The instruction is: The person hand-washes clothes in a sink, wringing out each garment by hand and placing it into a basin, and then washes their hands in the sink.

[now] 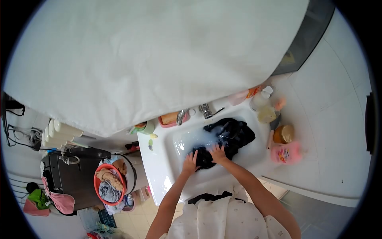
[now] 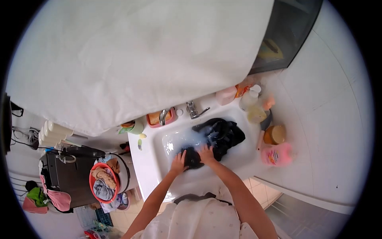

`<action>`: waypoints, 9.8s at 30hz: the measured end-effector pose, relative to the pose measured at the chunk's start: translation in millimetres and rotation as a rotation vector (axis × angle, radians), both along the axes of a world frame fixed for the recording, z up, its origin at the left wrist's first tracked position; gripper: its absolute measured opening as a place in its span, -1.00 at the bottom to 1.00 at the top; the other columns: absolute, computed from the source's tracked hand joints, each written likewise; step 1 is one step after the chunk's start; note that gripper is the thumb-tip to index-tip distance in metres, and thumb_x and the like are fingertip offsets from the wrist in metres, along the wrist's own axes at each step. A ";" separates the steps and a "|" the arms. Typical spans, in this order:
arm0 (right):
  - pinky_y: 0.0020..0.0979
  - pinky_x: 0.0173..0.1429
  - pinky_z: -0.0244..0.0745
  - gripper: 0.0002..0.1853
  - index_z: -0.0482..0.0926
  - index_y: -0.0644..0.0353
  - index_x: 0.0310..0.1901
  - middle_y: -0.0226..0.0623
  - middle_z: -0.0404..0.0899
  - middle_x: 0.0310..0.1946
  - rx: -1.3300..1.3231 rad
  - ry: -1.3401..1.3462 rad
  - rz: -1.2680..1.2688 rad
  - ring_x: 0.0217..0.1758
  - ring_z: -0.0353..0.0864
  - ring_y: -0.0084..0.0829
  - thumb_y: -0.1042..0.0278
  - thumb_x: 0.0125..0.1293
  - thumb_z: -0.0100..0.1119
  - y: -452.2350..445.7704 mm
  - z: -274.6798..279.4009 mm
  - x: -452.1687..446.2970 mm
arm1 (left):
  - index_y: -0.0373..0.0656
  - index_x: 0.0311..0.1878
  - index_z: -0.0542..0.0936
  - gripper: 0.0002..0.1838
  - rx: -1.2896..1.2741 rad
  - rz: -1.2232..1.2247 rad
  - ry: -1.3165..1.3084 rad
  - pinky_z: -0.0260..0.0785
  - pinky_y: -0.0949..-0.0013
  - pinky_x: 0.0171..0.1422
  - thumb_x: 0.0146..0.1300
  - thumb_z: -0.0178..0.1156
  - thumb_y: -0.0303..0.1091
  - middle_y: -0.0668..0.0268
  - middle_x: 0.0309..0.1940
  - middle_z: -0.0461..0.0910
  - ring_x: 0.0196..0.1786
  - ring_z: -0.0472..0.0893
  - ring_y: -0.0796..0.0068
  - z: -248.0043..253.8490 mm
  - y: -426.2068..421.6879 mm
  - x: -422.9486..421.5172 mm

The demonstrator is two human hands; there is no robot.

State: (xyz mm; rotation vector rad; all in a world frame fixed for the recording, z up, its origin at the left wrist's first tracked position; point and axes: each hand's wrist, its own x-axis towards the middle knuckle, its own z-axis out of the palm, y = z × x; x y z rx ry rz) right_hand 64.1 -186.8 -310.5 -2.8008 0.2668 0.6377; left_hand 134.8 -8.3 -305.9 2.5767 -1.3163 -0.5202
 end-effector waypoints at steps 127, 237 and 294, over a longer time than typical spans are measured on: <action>-0.08 -0.20 0.38 -0.61 0.21 0.43 -0.16 0.10 0.49 -0.44 0.277 -0.099 -0.574 -0.33 0.49 0.05 0.25 0.08 -0.14 8.1 80.9 -70.6 | -0.40 -0.51 0.45 -0.47 -0.147 0.534 0.293 0.28 0.06 -0.28 0.10 -0.01 0.03 -0.16 -0.52 0.46 -0.34 0.45 -0.13 60.9 44.1 -45.7; -0.07 0.27 -0.28 0.26 -0.20 0.11 0.25 -0.16 -0.14 0.24 0.532 -0.659 -0.197 0.31 -0.17 -0.17 -0.13 -0.51 0.40 22.6 94.1 -59.7 | -0.34 -0.05 0.38 -0.59 -1.051 0.447 0.538 0.20 0.44 0.05 0.19 0.00 -0.18 0.21 -0.12 0.44 -0.06 0.40 0.44 229.6 -31.7 -45.3; -0.21 -0.26 0.37 -0.72 0.28 0.33 -0.40 -0.05 0.34 -0.41 0.280 -0.827 -0.003 -0.32 0.42 -0.05 0.60 -0.26 0.04 84.1 195.0 -22.3 | -0.05 0.18 0.16 -0.32 -1.340 0.699 2.224 0.01 0.00 0.23 0.09 -0.20 0.21 0.12 0.18 0.13 0.21 0.15 0.12 91.6 -4.3 -59.3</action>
